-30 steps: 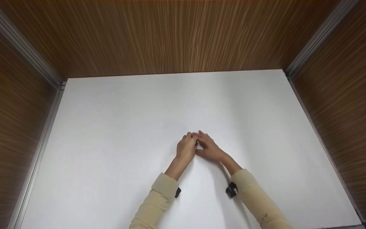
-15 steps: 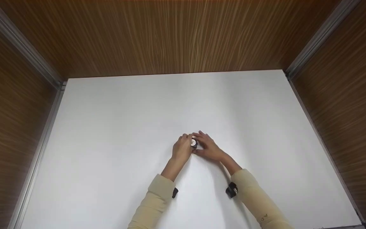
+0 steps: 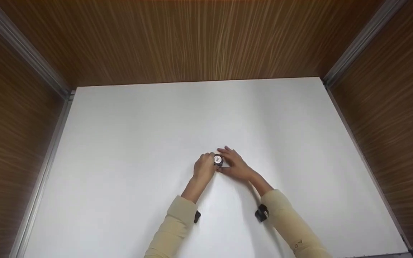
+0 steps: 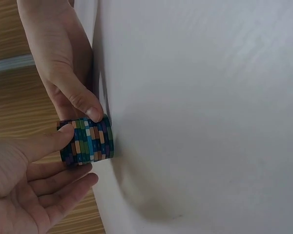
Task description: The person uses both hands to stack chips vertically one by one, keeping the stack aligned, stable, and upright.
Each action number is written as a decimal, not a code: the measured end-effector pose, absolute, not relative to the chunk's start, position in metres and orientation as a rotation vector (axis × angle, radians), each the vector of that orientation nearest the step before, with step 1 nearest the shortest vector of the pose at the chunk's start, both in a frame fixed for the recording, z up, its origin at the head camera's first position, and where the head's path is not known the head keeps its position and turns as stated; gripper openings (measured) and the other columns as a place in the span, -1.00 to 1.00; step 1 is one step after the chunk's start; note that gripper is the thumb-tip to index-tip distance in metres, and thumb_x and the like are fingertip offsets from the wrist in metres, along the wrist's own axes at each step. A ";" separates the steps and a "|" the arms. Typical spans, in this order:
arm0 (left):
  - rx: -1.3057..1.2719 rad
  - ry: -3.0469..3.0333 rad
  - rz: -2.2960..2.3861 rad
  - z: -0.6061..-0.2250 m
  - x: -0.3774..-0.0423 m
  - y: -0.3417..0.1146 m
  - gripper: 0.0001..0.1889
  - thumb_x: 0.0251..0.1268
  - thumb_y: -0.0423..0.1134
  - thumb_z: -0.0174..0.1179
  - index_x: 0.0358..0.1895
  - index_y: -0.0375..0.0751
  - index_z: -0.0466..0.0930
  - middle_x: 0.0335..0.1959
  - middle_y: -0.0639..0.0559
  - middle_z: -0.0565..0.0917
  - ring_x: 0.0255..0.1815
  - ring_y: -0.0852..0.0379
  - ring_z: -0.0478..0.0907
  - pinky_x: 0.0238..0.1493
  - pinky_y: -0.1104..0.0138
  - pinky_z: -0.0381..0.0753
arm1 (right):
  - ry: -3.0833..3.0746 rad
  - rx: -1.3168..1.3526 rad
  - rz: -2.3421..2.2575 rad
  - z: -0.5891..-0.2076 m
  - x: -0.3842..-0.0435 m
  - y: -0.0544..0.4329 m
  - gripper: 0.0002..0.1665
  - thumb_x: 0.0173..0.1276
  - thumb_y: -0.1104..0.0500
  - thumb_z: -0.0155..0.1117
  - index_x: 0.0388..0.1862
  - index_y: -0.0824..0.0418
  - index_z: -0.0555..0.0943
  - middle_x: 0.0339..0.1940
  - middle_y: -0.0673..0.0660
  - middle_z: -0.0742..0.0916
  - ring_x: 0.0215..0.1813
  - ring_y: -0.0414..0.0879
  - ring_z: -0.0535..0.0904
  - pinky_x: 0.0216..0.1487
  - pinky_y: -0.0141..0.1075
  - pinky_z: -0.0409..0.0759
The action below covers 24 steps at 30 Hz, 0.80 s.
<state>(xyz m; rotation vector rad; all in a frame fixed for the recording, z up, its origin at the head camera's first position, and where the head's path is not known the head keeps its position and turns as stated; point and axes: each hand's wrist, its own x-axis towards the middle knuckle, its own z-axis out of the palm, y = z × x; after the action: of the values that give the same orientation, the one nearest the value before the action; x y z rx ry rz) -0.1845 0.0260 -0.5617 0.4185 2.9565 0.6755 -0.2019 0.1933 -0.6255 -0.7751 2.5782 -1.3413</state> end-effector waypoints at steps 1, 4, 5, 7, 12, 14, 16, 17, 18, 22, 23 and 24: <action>0.419 2.958 0.675 -0.562 -0.185 0.026 -0.73 -0.01 -0.35 0.34 -0.21 -0.38 0.55 -0.35 -0.13 0.61 -0.27 -0.01 0.56 -0.28 0.27 0.58 | 2.579 -0.771 -1.336 -0.626 -0.202 0.193 -0.41 0.12 0.20 0.36 0.14 0.35 0.46 0.30 0.27 0.38 0.40 0.21 -0.02 0.35 0.09 -0.24; 0.418 2.962 0.669 -0.562 -0.185 0.026 -0.73 -0.02 -0.37 0.34 -0.22 -0.38 0.55 -0.35 -0.13 0.61 -0.28 -0.02 0.56 -0.29 0.27 0.58 | 2.578 -0.770 -1.324 -0.626 -0.203 0.193 -0.42 0.13 0.18 0.35 0.13 0.34 0.47 0.30 0.26 0.37 0.41 0.21 -0.02 0.35 0.09 -0.24; 0.415 2.961 0.665 -0.563 -0.186 0.026 -0.72 -0.02 -0.36 0.34 -0.21 -0.38 0.55 -0.35 -0.13 0.61 -0.27 -0.02 0.56 -0.28 0.27 0.58 | 2.579 -0.771 -1.322 -0.626 -0.203 0.192 -0.42 0.13 0.18 0.35 0.13 0.34 0.47 0.30 0.26 0.38 0.41 0.21 -0.02 0.35 0.09 -0.24; 0.409 2.957 0.658 -0.563 -0.187 0.026 -0.70 -0.04 -0.36 0.35 -0.20 -0.38 0.54 -0.33 -0.13 0.60 -0.25 -0.02 0.56 -0.26 0.27 0.58 | 2.583 -0.769 -1.322 -0.626 -0.203 0.192 -0.42 0.12 0.18 0.36 0.13 0.34 0.47 0.30 0.27 0.38 0.40 0.21 -0.02 0.35 0.08 -0.23; 0.401 2.935 0.675 -0.567 -0.188 0.026 -0.61 -0.11 -0.31 0.41 -0.18 -0.38 0.52 -0.30 -0.14 0.59 -0.22 -0.03 0.55 -0.23 0.25 0.57 | 2.585 -0.749 -1.305 -0.623 -0.202 0.191 -0.40 0.13 0.13 0.36 0.13 0.33 0.46 0.30 0.26 0.38 0.41 0.20 -0.02 0.36 0.05 -0.24; 0.398 2.930 0.697 -0.568 -0.188 0.026 -0.58 -0.14 -0.28 0.43 -0.18 -0.39 0.52 -0.30 -0.15 0.58 -0.22 -0.04 0.55 -0.23 0.24 0.57 | 2.581 -0.736 -1.298 -0.622 -0.201 0.190 -0.39 0.14 0.09 0.36 0.14 0.31 0.46 0.31 0.25 0.38 0.41 0.19 -0.03 0.36 0.05 -0.24; 0.397 2.929 0.712 -0.569 -0.188 0.026 -0.56 -0.17 -0.25 0.45 -0.19 -0.39 0.51 -0.31 -0.15 0.58 -0.22 -0.06 0.55 -0.23 0.23 0.57 | 2.578 -0.730 -1.302 -0.621 -0.201 0.189 -0.38 0.14 0.06 0.36 0.14 0.29 0.45 0.30 0.25 0.38 0.41 0.20 -0.03 0.36 0.06 -0.25; 0.394 2.927 0.720 -0.570 -0.188 0.026 -0.55 -0.18 -0.24 0.46 -0.20 -0.39 0.51 -0.32 -0.15 0.58 -0.23 -0.06 0.55 -0.23 0.23 0.57 | 2.577 -0.726 -1.305 -0.621 -0.201 0.188 -0.37 0.14 0.06 0.36 0.14 0.29 0.45 0.30 0.25 0.38 0.41 0.21 -0.03 0.36 0.06 -0.25; 0.390 2.926 0.723 -0.571 -0.189 0.026 -0.54 -0.19 -0.24 0.46 -0.20 -0.40 0.51 -0.32 -0.15 0.58 -0.22 -0.06 0.55 -0.23 0.23 0.57 | 2.579 -0.720 -1.303 -0.621 -0.201 0.188 -0.37 0.13 0.05 0.37 0.15 0.28 0.45 0.30 0.24 0.38 0.41 0.20 -0.03 0.36 0.05 -0.24; 0.375 2.911 0.741 -0.572 -0.190 0.026 -0.54 -0.19 -0.23 0.46 -0.20 -0.40 0.51 -0.32 -0.15 0.58 -0.22 -0.06 0.55 -0.22 0.23 0.56 | 2.588 -0.709 -1.292 -0.621 -0.202 0.189 -0.37 0.12 0.05 0.38 0.14 0.28 0.47 0.30 0.22 0.38 0.41 0.18 -0.02 0.37 0.03 -0.23; 0.368 2.903 0.750 -0.572 -0.190 0.027 -0.54 -0.18 -0.24 0.46 -0.20 -0.40 0.51 -0.31 -0.15 0.58 -0.22 -0.06 0.55 -0.21 0.23 0.56 | 2.591 -0.707 -1.286 -0.621 -0.202 0.189 -0.37 0.12 0.05 0.38 0.14 0.27 0.47 0.31 0.22 0.38 0.42 0.17 -0.02 0.37 0.02 -0.24; 0.363 2.896 0.759 -0.572 -0.190 0.027 -0.54 -0.18 -0.25 0.46 -0.19 -0.40 0.51 -0.31 -0.15 0.59 -0.21 -0.06 0.55 -0.20 0.23 0.56 | 2.593 -0.708 -1.285 -0.621 -0.202 0.189 -0.37 0.12 0.05 0.38 0.14 0.27 0.47 0.31 0.22 0.38 0.42 0.17 -0.02 0.37 0.02 -0.24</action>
<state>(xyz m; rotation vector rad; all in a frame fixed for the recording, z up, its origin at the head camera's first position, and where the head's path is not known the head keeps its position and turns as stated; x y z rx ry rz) -0.1903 0.0269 -0.5723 0.3631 2.8964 0.7585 -0.2018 0.1893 -0.6213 -0.7081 2.5931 -1.2851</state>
